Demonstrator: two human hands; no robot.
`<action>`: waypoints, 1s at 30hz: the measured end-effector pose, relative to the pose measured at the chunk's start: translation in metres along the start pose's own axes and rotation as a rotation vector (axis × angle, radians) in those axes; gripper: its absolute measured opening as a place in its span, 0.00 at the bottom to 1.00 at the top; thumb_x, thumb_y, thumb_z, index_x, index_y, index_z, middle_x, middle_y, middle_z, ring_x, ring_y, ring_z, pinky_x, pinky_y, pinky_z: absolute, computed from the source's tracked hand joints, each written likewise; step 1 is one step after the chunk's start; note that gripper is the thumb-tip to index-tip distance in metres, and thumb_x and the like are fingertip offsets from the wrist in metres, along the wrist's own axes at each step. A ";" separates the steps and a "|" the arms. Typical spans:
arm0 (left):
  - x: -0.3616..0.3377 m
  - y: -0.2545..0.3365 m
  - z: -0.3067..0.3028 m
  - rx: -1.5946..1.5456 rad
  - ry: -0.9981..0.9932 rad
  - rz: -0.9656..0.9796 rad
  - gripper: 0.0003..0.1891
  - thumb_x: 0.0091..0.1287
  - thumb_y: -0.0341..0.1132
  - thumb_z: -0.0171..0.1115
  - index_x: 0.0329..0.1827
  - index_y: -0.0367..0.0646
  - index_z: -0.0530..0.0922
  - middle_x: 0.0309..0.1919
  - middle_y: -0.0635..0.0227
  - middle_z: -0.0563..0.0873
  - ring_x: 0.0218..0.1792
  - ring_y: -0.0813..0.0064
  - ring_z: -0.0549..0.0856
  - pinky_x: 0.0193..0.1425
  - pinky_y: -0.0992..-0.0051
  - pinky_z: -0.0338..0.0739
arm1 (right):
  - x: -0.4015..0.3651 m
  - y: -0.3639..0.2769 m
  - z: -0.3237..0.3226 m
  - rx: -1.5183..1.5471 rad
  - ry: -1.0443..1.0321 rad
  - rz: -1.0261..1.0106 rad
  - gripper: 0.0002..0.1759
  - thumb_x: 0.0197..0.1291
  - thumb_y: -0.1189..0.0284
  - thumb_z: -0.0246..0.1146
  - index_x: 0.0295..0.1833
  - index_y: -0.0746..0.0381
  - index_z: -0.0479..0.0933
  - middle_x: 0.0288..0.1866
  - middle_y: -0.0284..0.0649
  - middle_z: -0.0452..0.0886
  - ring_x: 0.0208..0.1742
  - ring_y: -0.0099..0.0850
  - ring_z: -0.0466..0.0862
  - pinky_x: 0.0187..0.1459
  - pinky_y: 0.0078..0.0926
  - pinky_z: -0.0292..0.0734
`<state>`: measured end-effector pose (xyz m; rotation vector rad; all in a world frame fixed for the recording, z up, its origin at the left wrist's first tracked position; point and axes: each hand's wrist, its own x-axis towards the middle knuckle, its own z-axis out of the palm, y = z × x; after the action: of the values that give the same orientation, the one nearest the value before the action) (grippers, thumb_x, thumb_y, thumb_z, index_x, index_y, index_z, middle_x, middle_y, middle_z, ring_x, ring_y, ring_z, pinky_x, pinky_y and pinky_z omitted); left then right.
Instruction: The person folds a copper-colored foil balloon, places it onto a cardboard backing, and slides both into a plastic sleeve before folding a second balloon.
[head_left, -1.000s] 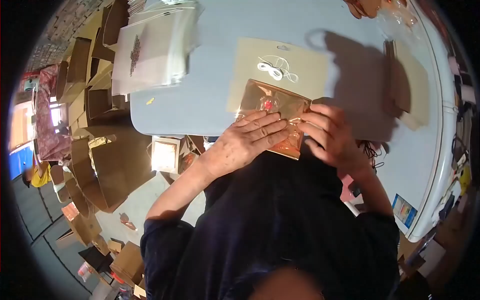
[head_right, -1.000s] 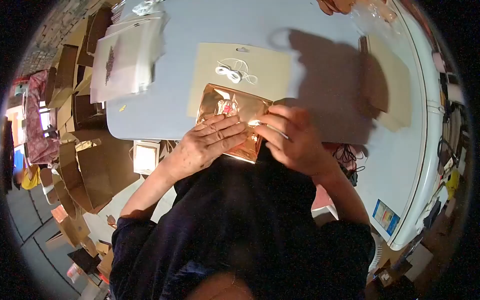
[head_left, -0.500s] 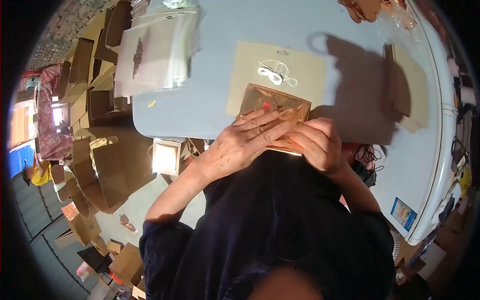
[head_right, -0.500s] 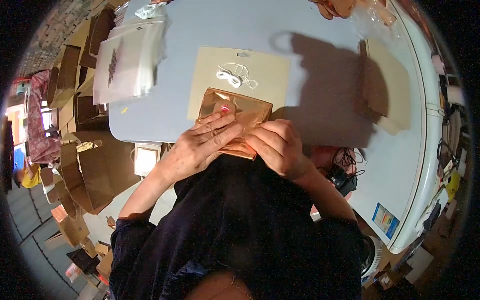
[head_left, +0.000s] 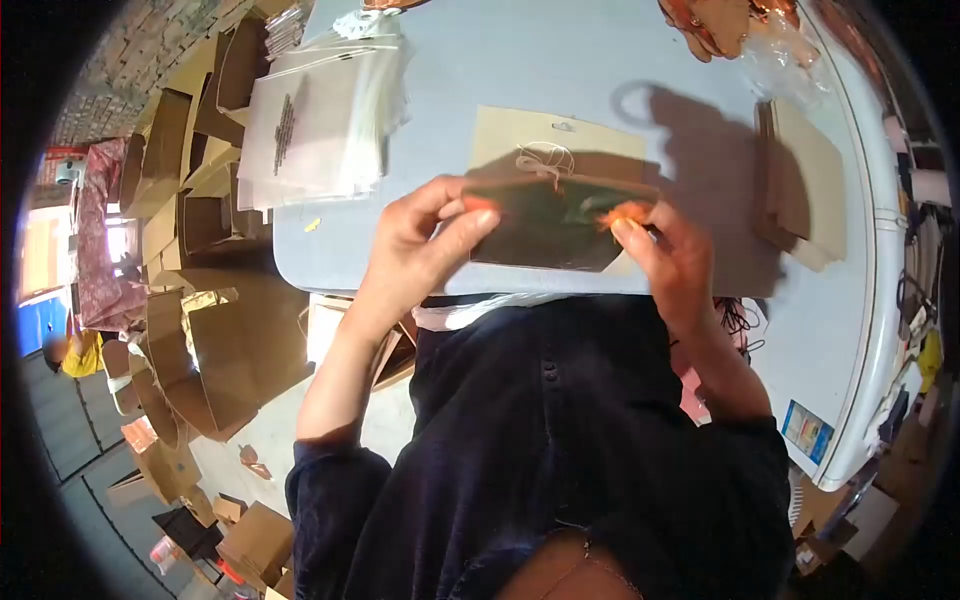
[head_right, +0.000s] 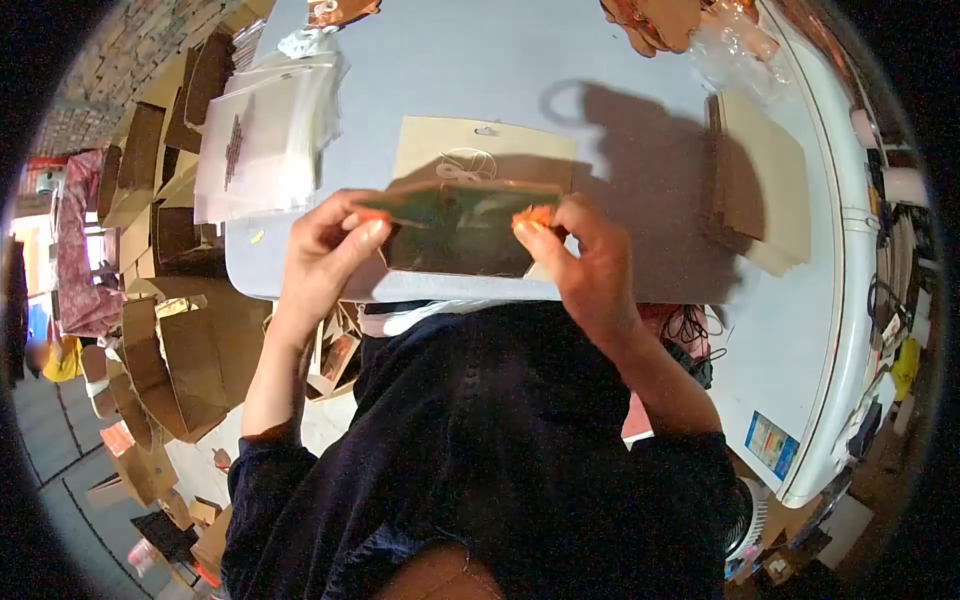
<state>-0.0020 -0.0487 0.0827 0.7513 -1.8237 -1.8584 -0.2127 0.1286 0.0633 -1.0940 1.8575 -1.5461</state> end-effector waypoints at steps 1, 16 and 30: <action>0.007 0.000 0.003 -0.010 0.016 -0.071 0.11 0.76 0.36 0.68 0.51 0.36 0.86 0.32 0.77 0.86 0.32 0.90 0.78 0.36 0.84 0.73 | 0.005 -0.001 0.001 0.092 -0.007 0.125 0.07 0.67 0.74 0.69 0.39 0.68 0.85 0.31 0.33 0.82 0.36 0.21 0.79 0.39 0.23 0.73; 0.077 -0.024 0.007 0.194 0.072 -0.222 0.17 0.77 0.43 0.66 0.48 0.32 0.82 0.29 0.69 0.85 0.31 0.80 0.81 0.37 0.78 0.73 | 0.078 0.021 -0.027 0.125 -0.362 0.716 0.17 0.68 0.58 0.70 0.37 0.62 0.82 0.27 0.30 0.77 0.23 0.20 0.73 0.27 0.21 0.67; 0.058 -0.045 0.040 0.920 0.051 0.606 0.23 0.73 0.37 0.66 0.69 0.42 0.79 0.74 0.51 0.76 0.75 0.47 0.74 0.77 0.53 0.71 | 0.086 0.010 -0.023 0.202 -0.342 0.814 0.14 0.66 0.63 0.72 0.42 0.65 0.84 0.31 0.33 0.82 0.27 0.21 0.81 0.28 0.19 0.75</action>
<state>-0.0689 -0.0537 0.0325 0.4079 -2.4905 -0.5785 -0.2816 0.0717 0.0696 -0.3785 1.5662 -0.9618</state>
